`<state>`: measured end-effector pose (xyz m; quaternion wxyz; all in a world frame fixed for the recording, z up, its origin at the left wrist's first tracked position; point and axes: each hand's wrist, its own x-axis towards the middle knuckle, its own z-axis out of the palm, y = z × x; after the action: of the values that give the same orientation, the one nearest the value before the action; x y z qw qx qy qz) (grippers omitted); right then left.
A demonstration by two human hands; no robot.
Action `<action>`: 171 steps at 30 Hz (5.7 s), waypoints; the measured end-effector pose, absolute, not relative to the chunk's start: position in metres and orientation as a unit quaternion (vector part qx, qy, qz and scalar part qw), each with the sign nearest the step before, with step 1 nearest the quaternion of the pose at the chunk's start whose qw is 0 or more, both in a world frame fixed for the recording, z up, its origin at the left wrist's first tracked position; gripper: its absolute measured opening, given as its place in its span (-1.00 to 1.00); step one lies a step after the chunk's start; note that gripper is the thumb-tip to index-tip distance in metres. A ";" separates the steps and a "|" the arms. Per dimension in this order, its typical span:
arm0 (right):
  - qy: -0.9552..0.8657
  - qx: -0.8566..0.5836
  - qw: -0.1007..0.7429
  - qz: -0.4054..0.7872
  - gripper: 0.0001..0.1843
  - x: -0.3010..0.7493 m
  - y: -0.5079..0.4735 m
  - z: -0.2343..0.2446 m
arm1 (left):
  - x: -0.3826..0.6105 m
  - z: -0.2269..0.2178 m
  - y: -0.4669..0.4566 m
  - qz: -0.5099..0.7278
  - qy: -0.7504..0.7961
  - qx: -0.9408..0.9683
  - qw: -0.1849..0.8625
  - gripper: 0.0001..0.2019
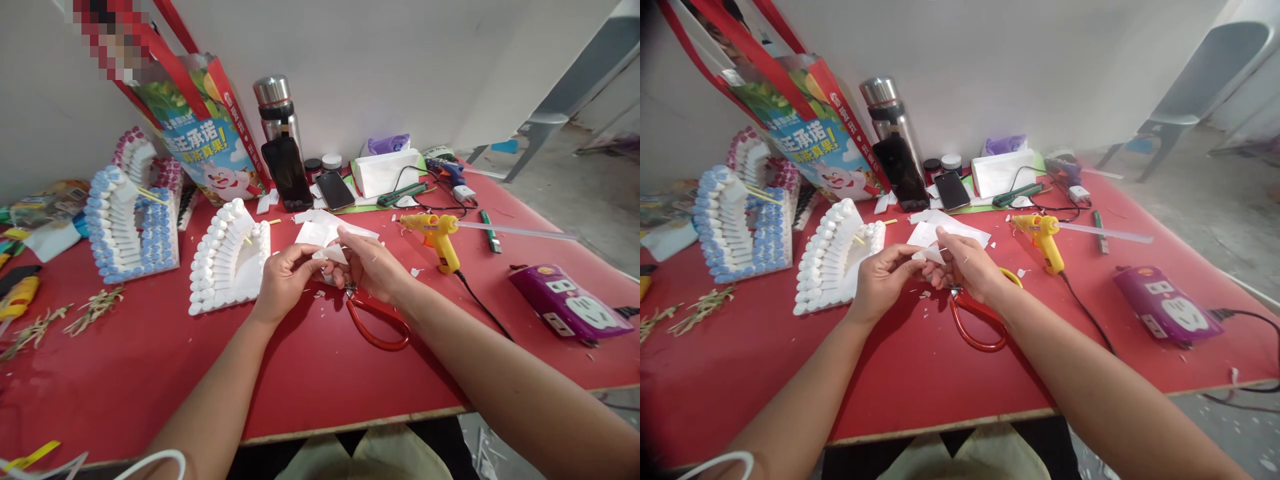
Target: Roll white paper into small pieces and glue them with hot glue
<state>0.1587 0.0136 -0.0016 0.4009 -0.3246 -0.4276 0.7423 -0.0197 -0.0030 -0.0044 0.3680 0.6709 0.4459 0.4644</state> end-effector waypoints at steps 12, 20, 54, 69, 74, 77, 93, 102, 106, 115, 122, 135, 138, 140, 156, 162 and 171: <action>-0.398 -0.338 0.394 0.756 -0.72 0.164 0.015 0.000 | -0.026 -0.007 0.001 0.434 0.438 0.738 0.273 -0.82; -0.499 -0.393 0.404 0.658 -0.69 0.163 0.017 -0.003 | -0.026 -0.007 0.001 0.429 0.439 0.740 0.277 -0.82; -0.760 -0.435 0.373 0.308 -0.84 0.162 0.006 -0.001 | -0.019 -0.006 -0.001 0.452 0.463 0.585 0.488 -0.75; -0.739 -0.450 0.379 0.328 -0.88 0.159 0.005 -0.006 | -0.017 -0.008 -0.005 0.449 0.475 0.604 0.457 -0.78; -0.744 -0.464 0.377 0.297 -0.88 0.161 0.007 -0.008 | -0.016 -0.010 -0.004 0.431 0.459 0.583 0.514 -0.77; -0.743 -0.473 0.376 0.286 -0.89 0.161 0.007 -0.008 | -0.017 -0.011 -0.004 0.423 0.451 0.591 0.517 -0.76; -0.421 -0.366 0.417 0.718 -0.63 0.162 0.017 -0.008 | -0.020 -0.011 0.000 0.427 0.439 0.734 0.293 -0.83; -0.610 -0.460 0.409 0.499 -0.75 0.162 0.017 -0.008 | -0.021 -0.015 0.001 0.426 0.456 0.703 0.342 -0.80; -0.689 -0.517 0.375 0.344 -0.84 0.161 0.014 -0.006 | -0.019 -0.016 0.000 0.428 0.460 0.676 0.384 -0.78; -0.767 -0.476 0.358 0.240 -0.87 0.162 0.010 -0.003 | -0.015 -0.016 -0.003 0.435 0.474 0.611 0.460 -0.76; -0.729 -0.512 0.360 0.278 -0.83 0.161 0.012 -0.006 | -0.014 -0.015 -0.003 0.446 0.482 0.607 0.447 -0.77; -0.787 -0.436 0.372 0.230 -0.86 0.162 0.009 -0.008 | -0.015 -0.010 -0.001 0.458 0.466 0.576 0.491 -0.74; -0.792 -0.431 0.372 0.221 -0.88 0.163 0.009 -0.008 | -0.016 -0.010 -0.001 0.453 0.467 0.592 0.477 -0.72; -0.792 -0.434 0.368 0.221 -0.89 0.163 0.009 -0.008 | -0.017 -0.010 0.000 0.443 0.465 0.606 0.469 -0.70; -0.734 -0.417 0.343 0.412 -0.83 0.163 0.007 -0.002 | -0.022 -0.011 -0.004 0.396 0.476 0.682 0.388 -0.80; -0.653 -0.396 0.369 0.530 -0.81 0.162 0.008 -0.007 | -0.024 -0.011 -0.004 0.403 0.484 0.718 0.296 -0.81; -0.559 -0.417 0.395 0.598 -0.73 0.160 0.017 -0.009 | -0.023 -0.017 -0.001 0.382 0.476 0.760 0.221 -0.85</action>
<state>0.1604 0.0166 -0.0088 0.3946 -0.4171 -0.5594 0.5979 -0.0227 -0.0012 -0.0168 0.2215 0.7604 0.4764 0.3818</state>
